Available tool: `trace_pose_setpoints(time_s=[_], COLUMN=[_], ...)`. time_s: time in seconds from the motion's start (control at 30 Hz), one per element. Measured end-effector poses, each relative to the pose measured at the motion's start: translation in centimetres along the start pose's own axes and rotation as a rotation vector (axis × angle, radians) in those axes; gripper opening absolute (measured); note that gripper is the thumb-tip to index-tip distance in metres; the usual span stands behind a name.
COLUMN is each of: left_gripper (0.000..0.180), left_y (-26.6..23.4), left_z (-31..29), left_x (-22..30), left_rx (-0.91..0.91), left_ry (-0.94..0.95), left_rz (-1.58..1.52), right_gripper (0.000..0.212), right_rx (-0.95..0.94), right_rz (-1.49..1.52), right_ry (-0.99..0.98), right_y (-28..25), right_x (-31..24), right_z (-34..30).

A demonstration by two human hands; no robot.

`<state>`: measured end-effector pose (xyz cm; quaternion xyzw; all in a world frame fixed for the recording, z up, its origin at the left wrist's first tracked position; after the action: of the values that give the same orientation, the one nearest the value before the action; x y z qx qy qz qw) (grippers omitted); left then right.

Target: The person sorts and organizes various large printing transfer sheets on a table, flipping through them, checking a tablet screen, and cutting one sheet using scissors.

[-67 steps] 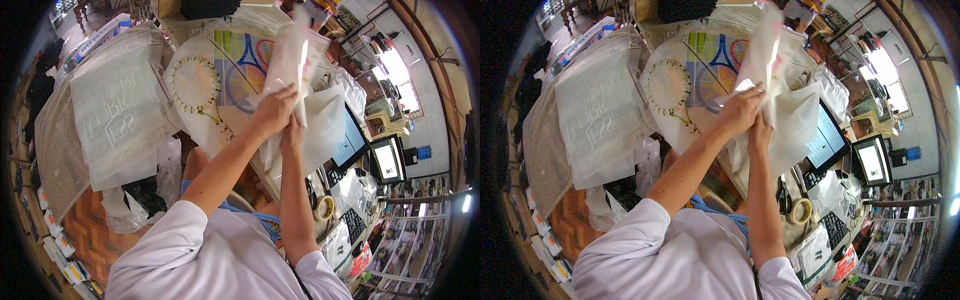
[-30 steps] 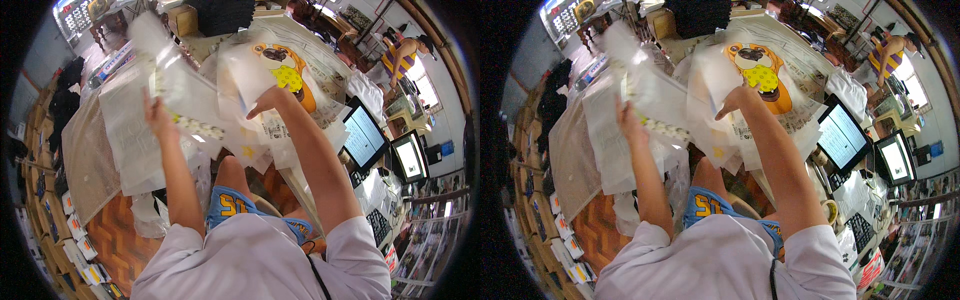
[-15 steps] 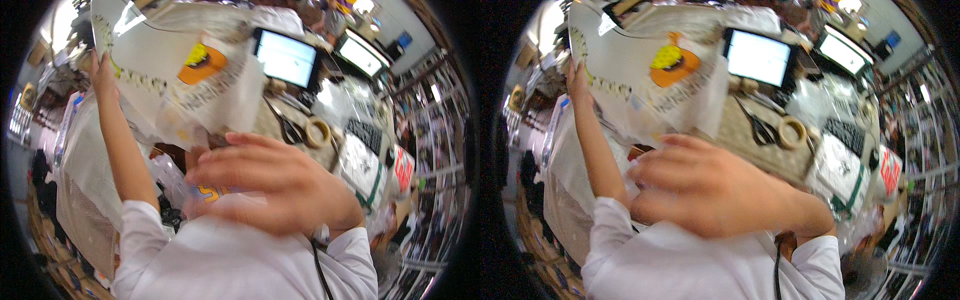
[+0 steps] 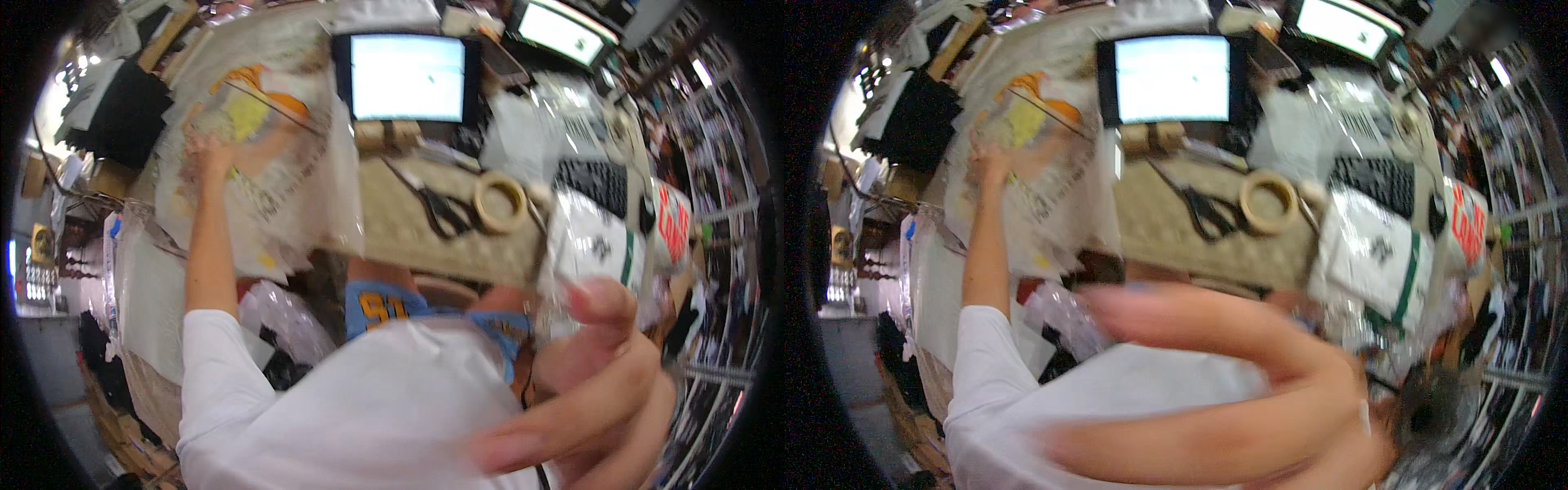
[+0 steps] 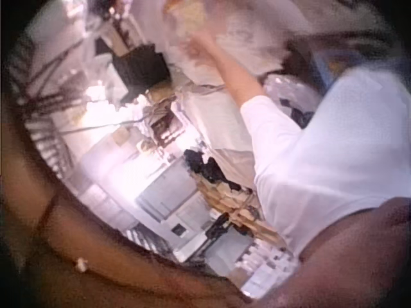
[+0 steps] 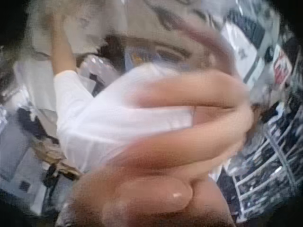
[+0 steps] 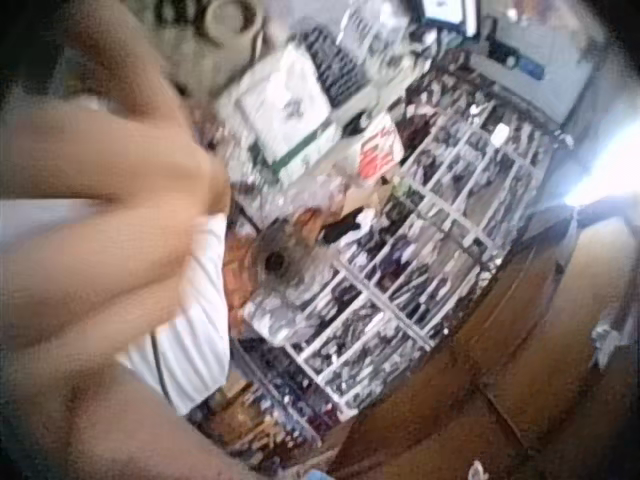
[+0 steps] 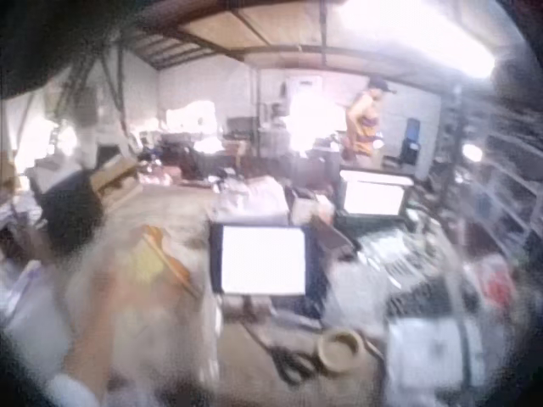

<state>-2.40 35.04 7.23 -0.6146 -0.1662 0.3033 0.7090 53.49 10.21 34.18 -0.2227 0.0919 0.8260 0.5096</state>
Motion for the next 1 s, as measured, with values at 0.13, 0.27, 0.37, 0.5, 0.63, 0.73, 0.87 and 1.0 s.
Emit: trace_pose_setpoints(time_s=[0.13,0.27,0.37,0.5,0.63,0.73,0.87,1.0], left_gripper=[0.044,0.032,0.034,0.039,0.041,0.034,0.019,0.018], left_y=[-4.2,-3.9,-1.8,0.2,3.2,4.8,1.7,-6.6], left_z=[5.9,15.6,21.8,27.5,31.6,32.3,31.9,30.7], left_x=[4.7,12.7,18.9,24.4,27.1,28.4,27.7,24.0], left_rx=[0.178,0.219,0.119,0.055,0.239,0.063,0.079,0.300], left_ry=[0.220,0.412,0.469,0.440,0.465,0.479,0.528,0.472], left_rz=[-0.399,-0.711,-0.689,-0.630,-0.432,-0.416,-0.445,-0.490], right_gripper=[0.029,0.025,0.022,0.018,0.020,0.023,0.027,0.027], right_rx=[0.226,-0.051,-0.097,-0.154,-0.109,-0.063,-0.084,-0.109], right_rz=[-0.102,-0.432,-0.497,-0.523,-0.490,-0.531,-0.482,-0.498], right_ry=[0.334,0.822,1.010,1.116,1.035,1.035,1.036,1.057], right_y=[-2.5,-0.6,1.0,0.4,0.5,0.3,0.5,0.5], right_x=[11.2,20.6,23.6,25.1,25.1,25.3,25.3,25.1], right_z=[-2.2,-11.9,-15.5,-17.9,-17.8,-16.1,-16.0,-15.3])
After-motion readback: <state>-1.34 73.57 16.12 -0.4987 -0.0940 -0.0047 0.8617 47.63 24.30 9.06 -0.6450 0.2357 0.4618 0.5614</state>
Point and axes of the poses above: each hand's wrist, its own z-axis towards the middle knuckle, its own y-axis out of the palm, x = y × z, the point moved 10 cm from there along z, towards the middle knuckle, and after that the axes turned 2 degrees about z, right-handed, at the moved point
